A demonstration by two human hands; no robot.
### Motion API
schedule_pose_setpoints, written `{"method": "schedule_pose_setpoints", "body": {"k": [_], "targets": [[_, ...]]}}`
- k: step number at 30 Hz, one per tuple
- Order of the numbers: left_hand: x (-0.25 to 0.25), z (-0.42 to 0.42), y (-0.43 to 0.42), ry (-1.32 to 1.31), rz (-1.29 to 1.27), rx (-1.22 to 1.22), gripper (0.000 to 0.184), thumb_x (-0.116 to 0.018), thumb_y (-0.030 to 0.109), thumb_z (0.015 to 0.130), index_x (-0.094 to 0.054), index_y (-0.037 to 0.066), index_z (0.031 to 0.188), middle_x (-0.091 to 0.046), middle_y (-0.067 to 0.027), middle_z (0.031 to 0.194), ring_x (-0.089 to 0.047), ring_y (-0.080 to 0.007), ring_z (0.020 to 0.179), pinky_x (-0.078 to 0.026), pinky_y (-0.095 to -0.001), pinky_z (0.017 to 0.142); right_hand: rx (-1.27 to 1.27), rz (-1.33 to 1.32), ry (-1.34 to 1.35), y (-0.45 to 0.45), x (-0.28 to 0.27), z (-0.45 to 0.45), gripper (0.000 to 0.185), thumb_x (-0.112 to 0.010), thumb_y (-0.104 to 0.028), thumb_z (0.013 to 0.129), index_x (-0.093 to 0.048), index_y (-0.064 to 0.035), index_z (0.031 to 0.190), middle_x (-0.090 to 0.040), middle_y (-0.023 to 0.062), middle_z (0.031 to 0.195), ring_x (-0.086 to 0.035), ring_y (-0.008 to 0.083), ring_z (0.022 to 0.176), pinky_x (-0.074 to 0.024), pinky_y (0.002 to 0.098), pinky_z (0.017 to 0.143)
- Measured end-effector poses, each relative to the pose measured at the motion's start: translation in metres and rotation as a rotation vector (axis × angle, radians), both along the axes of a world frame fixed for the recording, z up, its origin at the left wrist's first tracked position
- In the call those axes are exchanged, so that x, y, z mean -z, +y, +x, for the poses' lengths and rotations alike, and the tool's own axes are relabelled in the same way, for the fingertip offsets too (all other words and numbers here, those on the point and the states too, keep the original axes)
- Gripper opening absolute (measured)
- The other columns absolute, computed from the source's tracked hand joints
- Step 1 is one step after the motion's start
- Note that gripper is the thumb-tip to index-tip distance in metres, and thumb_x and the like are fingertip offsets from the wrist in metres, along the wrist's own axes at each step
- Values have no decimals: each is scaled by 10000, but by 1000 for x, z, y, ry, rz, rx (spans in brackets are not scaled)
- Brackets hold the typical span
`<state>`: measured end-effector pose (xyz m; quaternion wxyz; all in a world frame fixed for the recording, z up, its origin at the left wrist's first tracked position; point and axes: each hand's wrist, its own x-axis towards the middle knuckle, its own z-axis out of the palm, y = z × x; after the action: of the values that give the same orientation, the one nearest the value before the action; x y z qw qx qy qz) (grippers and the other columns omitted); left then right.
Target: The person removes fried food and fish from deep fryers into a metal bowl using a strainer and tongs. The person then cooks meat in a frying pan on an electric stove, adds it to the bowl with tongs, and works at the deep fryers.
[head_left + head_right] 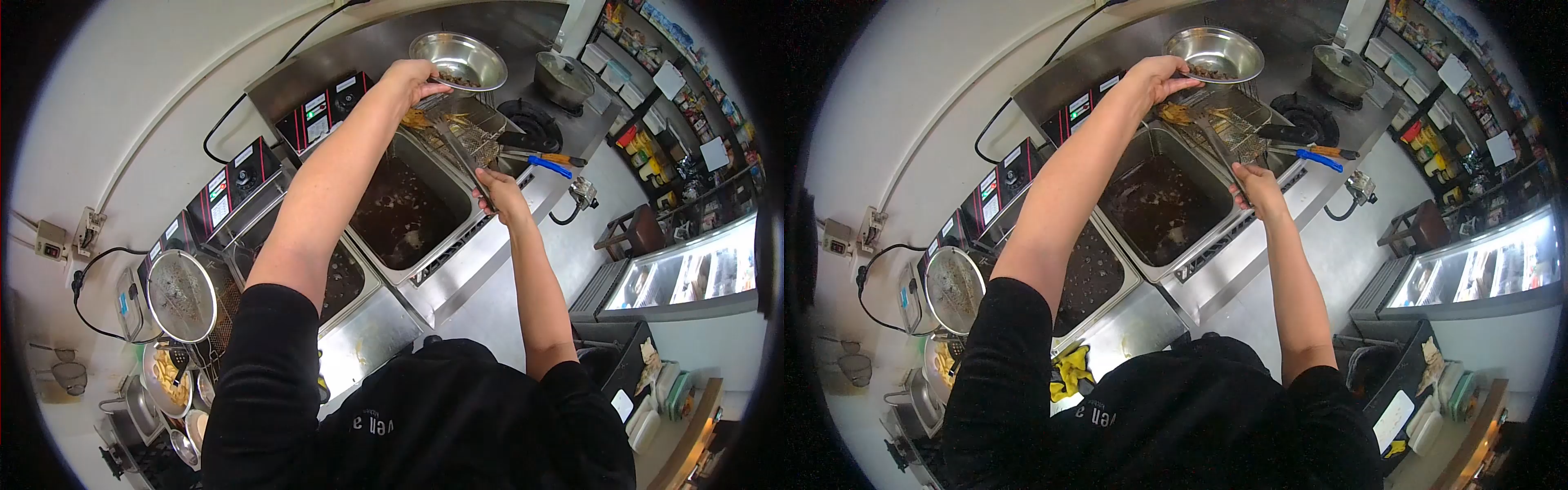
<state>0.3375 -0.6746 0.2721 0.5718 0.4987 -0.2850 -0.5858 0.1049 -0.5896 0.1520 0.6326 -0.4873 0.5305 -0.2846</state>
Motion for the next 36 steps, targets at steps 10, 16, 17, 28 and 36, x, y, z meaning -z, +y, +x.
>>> {"method": "schedule_pose_setpoints", "body": {"k": [10, 16, 17, 28, 36], "targets": [[0, 9, -3, 0, 25, 11, 321, -484, -74, 785, -400, -185, 1074, -552, -302, 991, -645, -412, 813, -612, -314, 676, 28, 23, -35, -9, 7, 10, 249, -561, -274, 914, -602, -32, 955, -571, 45, 633, -478, 108, 418, -368, 246, 379], [-6, 4, 8, -14, 50, -21, 319, -485, -74, 786, -399, -190, 1071, -555, -305, 989, -649, -408, 800, -612, -309, 670, 95, 41, -65, -14, 17, 26, 246, -574, -247, 907, -602, -25, 1011, -575, 49, 631, -470, 112, 407, -352, 242, 367], [-9, 3, 12, -36, 31, -29, 320, -487, -72, 787, -398, -190, 1070, -555, -306, 988, -650, -406, 795, -612, -309, 667, 92, 40, -66, -13, 16, 25, 246, -574, -247, 907, -602, -25, 1011, -575, 49, 631, -470, 112, 407, -352, 242, 367], [9, 26, 24, 35, 48, -56, 301, -481, -81, 788, -401, -193, 1055, -539, -289, 1016, -646, -414, 784, -617, -327, 650, 84, -28, 52, -9, -29, -14, 205, -586, -222, 895, -625, -36, 970, -552, 31, 623, -444, 105, 422, -341, 256, 366], [22, 37, 35, 34, 51, -25, 349, -494, -68, 782, -378, -188, 1089, -541, -286, 1037, -643, -416, 819, -614, -326, 665, 40, -150, 282, 23, -88, -50, 261, -561, -263, 910, -621, -74, 1079, -528, -17, 605, -445, 65, 423, -349, 221, 359]]}}
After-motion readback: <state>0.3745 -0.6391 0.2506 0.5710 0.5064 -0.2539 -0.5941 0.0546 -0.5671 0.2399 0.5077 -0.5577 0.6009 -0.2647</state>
